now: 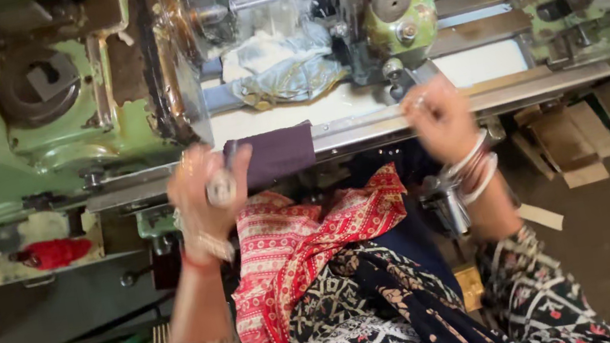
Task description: The person repeatedly picks a metal rod from a green bin, places it into a press machine, operates the press with both hands, and returns the processed rod to the bin. This cycle is repeated continuously.
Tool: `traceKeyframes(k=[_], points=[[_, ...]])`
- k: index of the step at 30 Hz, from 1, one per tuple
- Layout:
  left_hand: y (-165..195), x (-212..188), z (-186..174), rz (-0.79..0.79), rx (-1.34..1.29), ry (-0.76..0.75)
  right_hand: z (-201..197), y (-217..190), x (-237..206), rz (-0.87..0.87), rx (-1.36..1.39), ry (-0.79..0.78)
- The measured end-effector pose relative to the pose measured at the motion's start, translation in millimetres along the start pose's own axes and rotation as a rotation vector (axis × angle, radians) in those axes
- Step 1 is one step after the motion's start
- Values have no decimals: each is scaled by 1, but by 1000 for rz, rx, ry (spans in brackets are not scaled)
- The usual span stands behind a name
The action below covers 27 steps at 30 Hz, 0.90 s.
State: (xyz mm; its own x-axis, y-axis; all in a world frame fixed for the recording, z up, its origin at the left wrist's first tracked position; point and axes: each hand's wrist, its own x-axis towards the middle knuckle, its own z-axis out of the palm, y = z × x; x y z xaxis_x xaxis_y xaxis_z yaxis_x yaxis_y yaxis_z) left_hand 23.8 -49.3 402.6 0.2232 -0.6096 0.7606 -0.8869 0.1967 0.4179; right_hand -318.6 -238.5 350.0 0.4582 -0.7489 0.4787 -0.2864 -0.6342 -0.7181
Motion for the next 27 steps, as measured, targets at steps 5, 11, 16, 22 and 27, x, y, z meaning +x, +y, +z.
traceKeyframes(k=[5,11,16,22,27], points=[[-60,151,127,-330,-538,90,-73,79,132,-149,-81,264],[-81,210,254,-1463,-1231,21,-80,156,180,-148,-634,433],[-75,189,300,-1473,-729,191,-66,187,163,14,-757,214],[-70,178,323,-1379,-411,339,-64,195,158,120,-688,258],[-66,165,316,-1382,-430,465,-62,186,157,151,-672,254]])
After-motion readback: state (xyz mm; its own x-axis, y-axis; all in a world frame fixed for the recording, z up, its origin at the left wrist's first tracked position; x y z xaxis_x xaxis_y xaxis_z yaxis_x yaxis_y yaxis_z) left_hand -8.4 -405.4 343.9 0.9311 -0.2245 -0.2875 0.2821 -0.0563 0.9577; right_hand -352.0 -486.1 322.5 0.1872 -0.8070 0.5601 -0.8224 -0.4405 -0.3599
